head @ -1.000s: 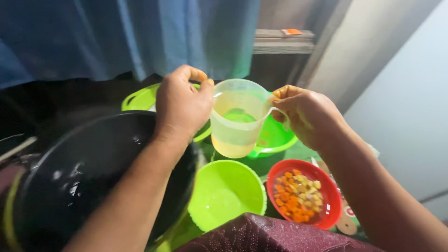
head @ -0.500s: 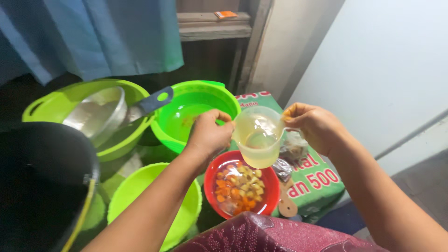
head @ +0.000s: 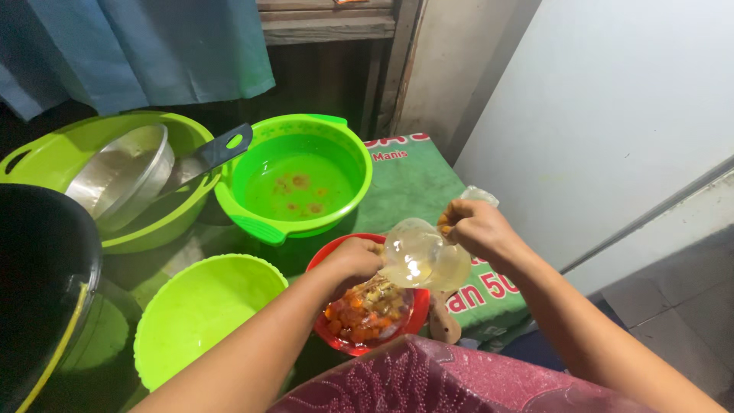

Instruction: The person washes chopped carrots and potatoes by hand in a green bowl, then transfers them into a red bowl. They rinse the green bowl with water from a large black bucket and pour the rinse water into the red bowl. Finally, they mix the vegetables and water in the red bowl.

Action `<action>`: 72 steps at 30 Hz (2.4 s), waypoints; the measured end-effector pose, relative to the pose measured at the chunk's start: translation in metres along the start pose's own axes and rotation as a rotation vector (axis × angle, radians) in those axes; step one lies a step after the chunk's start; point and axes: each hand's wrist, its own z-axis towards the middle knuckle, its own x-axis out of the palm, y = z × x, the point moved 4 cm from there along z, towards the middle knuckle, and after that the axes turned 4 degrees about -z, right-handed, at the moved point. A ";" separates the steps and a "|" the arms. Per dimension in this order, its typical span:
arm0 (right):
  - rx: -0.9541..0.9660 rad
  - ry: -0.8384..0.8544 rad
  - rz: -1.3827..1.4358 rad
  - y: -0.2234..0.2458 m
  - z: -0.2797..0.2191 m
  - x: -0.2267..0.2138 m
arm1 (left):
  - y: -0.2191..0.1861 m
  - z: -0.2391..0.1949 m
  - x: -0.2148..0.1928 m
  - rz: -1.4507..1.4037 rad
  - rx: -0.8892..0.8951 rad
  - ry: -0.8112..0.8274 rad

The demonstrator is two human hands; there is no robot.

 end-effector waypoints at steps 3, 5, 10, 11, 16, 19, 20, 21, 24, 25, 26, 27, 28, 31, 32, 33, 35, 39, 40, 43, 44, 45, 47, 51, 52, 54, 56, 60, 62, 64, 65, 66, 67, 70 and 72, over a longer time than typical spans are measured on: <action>-0.102 -0.040 -0.111 0.004 -0.001 0.004 | 0.007 0.004 0.001 0.030 0.006 -0.003; -0.149 -0.053 -0.155 0.008 -0.001 0.006 | 0.010 0.006 0.003 0.009 0.003 0.005; -0.206 -0.054 -0.214 0.020 -0.009 0.008 | 0.011 0.005 0.001 0.044 -0.006 -0.030; -0.201 -0.054 -0.230 0.022 -0.010 0.008 | 0.008 0.005 0.002 0.055 -0.005 -0.026; -0.179 -0.052 -0.291 0.032 -0.017 0.006 | 0.003 -0.004 0.003 0.032 -0.048 0.010; -0.175 -0.048 -0.304 0.033 -0.017 0.006 | 0.003 -0.005 0.003 0.019 -0.045 0.021; -0.148 -0.042 -0.280 0.031 -0.016 0.005 | 0.004 -0.004 0.003 0.023 -0.033 0.010; -0.121 -0.036 -0.255 0.028 -0.014 0.003 | 0.004 -0.002 0.002 0.027 -0.020 -0.001; -0.032 0.021 -0.062 0.018 -0.002 -0.002 | 0.003 -0.002 -0.004 -0.061 0.025 -0.030; 0.000 0.047 0.022 0.013 0.001 -0.004 | 0.001 -0.005 -0.007 -0.066 0.061 -0.057; -0.003 0.057 0.083 0.009 0.005 -0.007 | -0.004 -0.008 -0.012 -0.072 0.097 -0.084; -0.006 0.066 0.143 0.005 0.008 -0.009 | -0.010 -0.013 -0.017 -0.077 0.133 -0.112; -0.010 0.077 0.203 0.001 0.012 -0.010 | -0.015 -0.020 -0.022 -0.055 0.139 -0.158; -0.018 0.134 0.381 -0.001 0.026 -0.009 | -0.034 -0.047 -0.042 -0.006 0.129 -0.280; -0.063 0.174 0.424 0.004 0.031 -0.006 | -0.040 -0.058 -0.050 -0.003 0.112 -0.310; -0.109 0.214 0.467 0.010 0.036 -0.002 | -0.044 -0.068 -0.055 0.001 0.095 -0.339; -0.164 0.279 0.560 0.025 0.041 0.005 | -0.057 -0.087 -0.064 -0.086 0.220 -0.402; -0.230 0.374 0.690 0.074 0.040 0.031 | -0.072 -0.126 -0.104 -0.164 0.325 -0.565; -0.253 0.398 0.707 0.089 0.037 0.039 | -0.076 -0.138 -0.117 -0.128 0.357 -0.614; -0.332 0.510 0.744 0.139 0.020 0.061 | -0.089 -0.176 -0.154 -0.039 0.403 -0.756; -0.343 0.510 0.726 0.154 0.013 0.068 | -0.093 -0.192 -0.167 -0.026 0.388 -0.801; -0.354 0.510 0.708 0.168 0.005 0.075 | -0.096 -0.208 -0.180 -0.012 0.374 -0.847; -0.388 0.539 0.694 0.198 -0.010 0.094 | -0.103 -0.245 -0.202 0.069 0.390 -0.970; -0.455 0.590 0.660 0.259 -0.028 0.128 | -0.117 -0.312 -0.240 0.153 0.426 -1.166; -0.464 0.587 0.636 0.273 -0.030 0.137 | -0.119 -0.326 -0.250 0.183 0.418 -1.198; -0.567 0.549 0.572 0.300 -0.031 0.158 | -0.118 -0.349 -0.269 0.243 0.404 -1.261; -0.616 0.522 0.519 0.317 -0.028 0.182 | -0.112 -0.364 -0.286 0.309 0.381 -1.349; -0.612 0.516 0.462 0.336 -0.013 0.236 | -0.086 -0.372 -0.324 0.401 0.287 -1.404; -0.616 0.502 0.437 0.334 -0.007 0.260 | -0.070 -0.367 -0.340 0.445 0.280 -1.404; -0.616 0.472 0.402 0.329 -0.001 0.280 | -0.053 -0.357 -0.351 0.455 0.257 -1.391; -0.573 0.476 0.388 0.324 0.002 0.288 | -0.043 -0.353 -0.356 0.444 0.238 -1.380; -0.530 0.478 0.374 0.319 0.006 0.295 | -0.034 -0.348 -0.359 0.432 0.219 -1.367; -0.486 0.479 0.360 0.314 0.008 0.302 | -0.025 -0.343 -0.361 0.410 0.195 -1.353; -0.413 0.461 0.335 0.299 0.013 0.315 | -0.003 -0.330 -0.361 0.322 0.126 -1.293; -0.429 0.426 0.263 0.293 0.013 0.321 | 0.009 -0.325 -0.360 0.229 0.079 -1.235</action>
